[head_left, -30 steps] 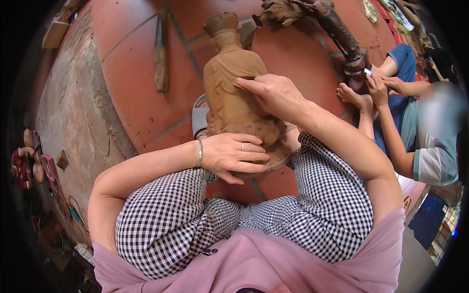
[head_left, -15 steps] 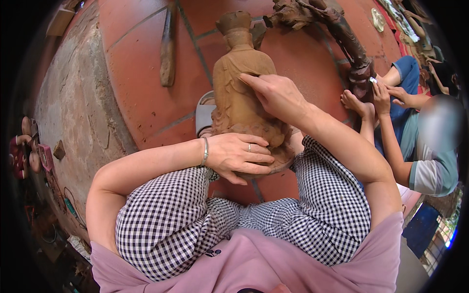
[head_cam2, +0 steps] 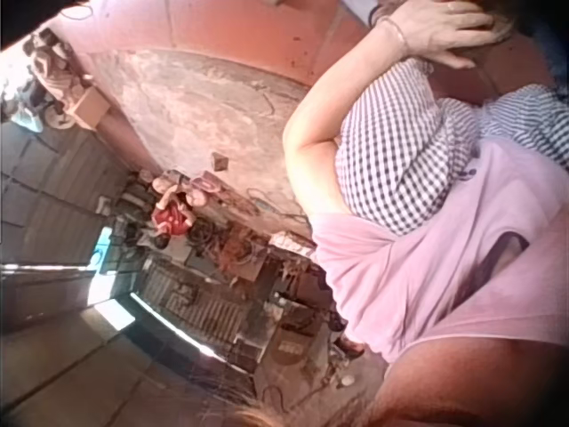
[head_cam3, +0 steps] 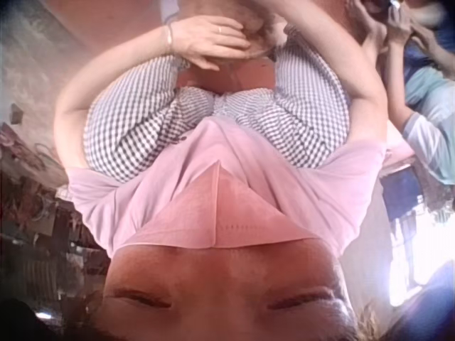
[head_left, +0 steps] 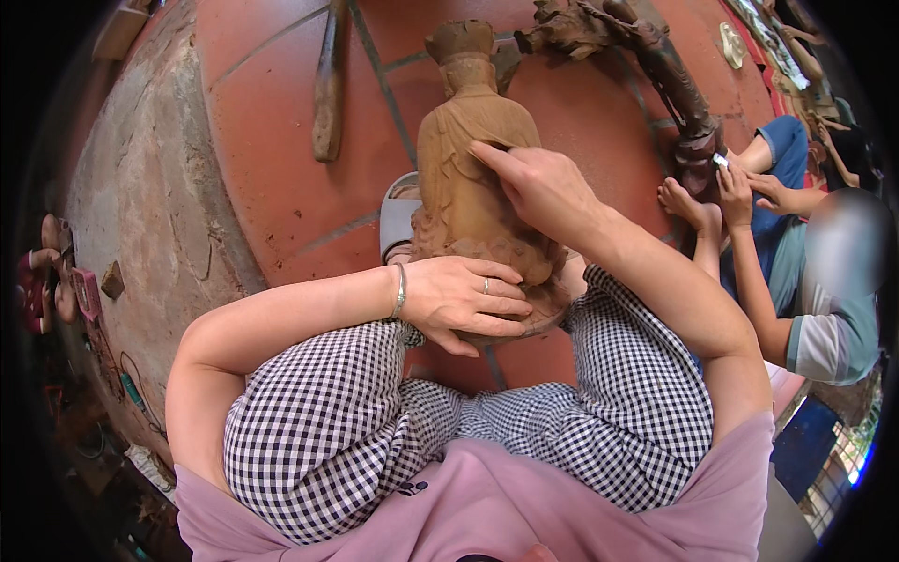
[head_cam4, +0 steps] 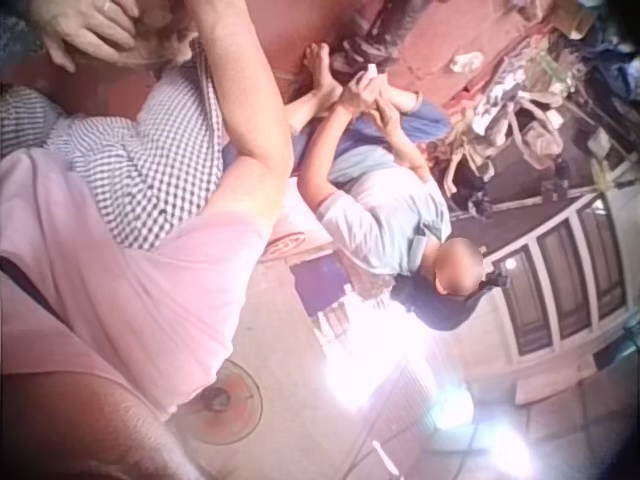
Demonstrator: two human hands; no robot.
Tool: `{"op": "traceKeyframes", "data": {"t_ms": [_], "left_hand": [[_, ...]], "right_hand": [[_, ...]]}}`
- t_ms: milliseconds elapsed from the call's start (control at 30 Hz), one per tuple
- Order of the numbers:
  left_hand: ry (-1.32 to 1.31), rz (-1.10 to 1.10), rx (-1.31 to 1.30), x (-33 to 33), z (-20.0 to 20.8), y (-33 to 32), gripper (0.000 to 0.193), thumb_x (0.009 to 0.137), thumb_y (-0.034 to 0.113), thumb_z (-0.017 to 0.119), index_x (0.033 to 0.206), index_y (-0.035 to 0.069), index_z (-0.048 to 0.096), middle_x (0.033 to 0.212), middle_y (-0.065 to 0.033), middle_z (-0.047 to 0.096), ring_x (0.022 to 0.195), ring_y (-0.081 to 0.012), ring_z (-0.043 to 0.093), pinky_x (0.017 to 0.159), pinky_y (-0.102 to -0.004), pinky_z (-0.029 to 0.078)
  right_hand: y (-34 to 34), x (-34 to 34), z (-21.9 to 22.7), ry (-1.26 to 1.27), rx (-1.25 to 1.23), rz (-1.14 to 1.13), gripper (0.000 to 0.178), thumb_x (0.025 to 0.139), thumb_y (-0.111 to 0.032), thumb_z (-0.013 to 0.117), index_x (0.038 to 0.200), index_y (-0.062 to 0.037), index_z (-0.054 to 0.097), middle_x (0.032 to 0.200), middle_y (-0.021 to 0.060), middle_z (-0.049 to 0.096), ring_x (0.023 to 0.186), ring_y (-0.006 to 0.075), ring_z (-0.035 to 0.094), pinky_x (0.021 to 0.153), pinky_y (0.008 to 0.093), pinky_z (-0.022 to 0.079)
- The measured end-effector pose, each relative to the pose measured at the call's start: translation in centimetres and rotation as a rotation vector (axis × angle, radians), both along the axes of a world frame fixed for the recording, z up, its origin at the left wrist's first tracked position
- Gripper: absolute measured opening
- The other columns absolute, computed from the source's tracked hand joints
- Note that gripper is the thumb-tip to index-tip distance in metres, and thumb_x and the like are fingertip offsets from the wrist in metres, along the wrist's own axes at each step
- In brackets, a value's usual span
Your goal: The person carves a wooden sculpture by hand, shaping the base and details. They then use a rotary power tool to refine the carved sections, focusing on the lower part of the figure.
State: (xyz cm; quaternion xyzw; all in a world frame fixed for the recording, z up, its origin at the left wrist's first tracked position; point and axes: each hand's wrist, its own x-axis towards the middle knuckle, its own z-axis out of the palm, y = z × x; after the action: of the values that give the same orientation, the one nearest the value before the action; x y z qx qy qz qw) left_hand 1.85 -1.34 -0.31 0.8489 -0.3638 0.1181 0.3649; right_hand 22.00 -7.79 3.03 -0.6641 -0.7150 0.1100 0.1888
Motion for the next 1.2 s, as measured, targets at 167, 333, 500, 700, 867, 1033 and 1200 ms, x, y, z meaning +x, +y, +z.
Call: {"op": "traceKeyframes", "data": {"t_ms": [167,333,500,700,867,1033,1200], "left_hand": [[-0.005,0.006,0.006,-0.1,0.0,0.1,0.065,0.079,0.041,0.076,0.132,0.008,0.058,0.134,-0.0157,0.06,0.124,-0.0311,0.058,0.115,-0.0479,0.039],[-0.016,-0.002,0.024,0.1,0.0,0.2,0.065,0.079,0.042,0.075,0.132,0.009,0.058,0.134,-0.0151,0.06,0.124,-0.0307,0.058,0.115,-0.0475,0.039],[-0.009,-0.014,0.057,0.5,0.5,0.5,0.064,0.081,0.041,0.075,0.135,0.01,0.059,0.137,-0.0134,0.06,0.122,-0.0277,0.06,0.112,-0.0452,0.043],[-0.018,0.02,0.015,0.0,0.1,-0.1,0.064,0.079,0.042,0.076,0.131,0.008,0.059,0.132,-0.0141,0.061,0.121,-0.0305,0.059,0.113,-0.0479,0.041],[-0.016,-0.001,0.032,0.4,0.2,0.2,0.065,0.08,0.042,0.075,0.134,0.009,0.059,0.136,-0.0138,0.06,0.122,-0.0289,0.06,0.112,-0.0462,0.042],[0.006,-0.01,0.067,0.2,0.4,0.5,0.066,0.081,0.042,0.074,0.136,0.01,0.058,0.138,-0.0137,0.058,0.124,-0.0282,0.058,0.113,-0.0453,0.041],[0.016,-0.009,0.066,-0.1,0.5,0.2,0.065,0.081,0.042,0.074,0.136,0.01,0.057,0.138,-0.0136,0.058,0.124,-0.0283,0.058,0.113,-0.0452,0.041]], "right_hand": [[-3.7,1.4,0.3,0.009,-0.069,-0.054,0.035,0.089,-0.006,0.058,0.124,-0.0042,0.062,0.088,0.0159,0.071,0.082,0.0335,0.07,0.07,0.0441,0.056],[-0.7,0.3,1.2,0.05,0.047,0.034,0.031,0.088,-0.005,0.059,0.118,-0.0004,0.061,0.086,0.018,0.07,0.082,0.0356,0.07,0.069,0.0447,0.056],[5.3,-0.5,-0.2,-0.115,-0.042,0.056,0.038,0.086,-0.004,0.061,0.124,0.0012,0.059,0.078,0.0157,0.067,0.073,0.0349,0.068,0.065,0.0449,0.054],[-0.8,-0.5,-0.1,0.005,-0.017,0.034,0.039,0.087,-0.002,0.06,0.126,0.0028,0.057,0.078,0.0155,0.067,0.074,0.0347,0.068,0.064,0.0442,0.054],[1.5,-0.5,0.1,-0.037,-0.008,0.072,0.029,0.087,-0.003,0.057,0.116,0.0028,0.057,0.08,0.0181,0.068,0.078,0.0362,0.069,0.066,0.0454,0.055],[4.4,-0.8,-0.2,-0.004,-0.016,0.045,0.029,0.088,-0.002,0.058,0.117,0.0027,0.059,0.081,0.0199,0.068,0.076,0.038,0.068,0.064,0.0458,0.054],[1.2,-1.9,0.5,0.106,0.001,0.006,0.014,0.082,0.002,0.056,0.096,0.0046,0.057,0.079,0.0247,0.068,0.075,0.0415,0.069,0.066,0.0484,0.055]]}}
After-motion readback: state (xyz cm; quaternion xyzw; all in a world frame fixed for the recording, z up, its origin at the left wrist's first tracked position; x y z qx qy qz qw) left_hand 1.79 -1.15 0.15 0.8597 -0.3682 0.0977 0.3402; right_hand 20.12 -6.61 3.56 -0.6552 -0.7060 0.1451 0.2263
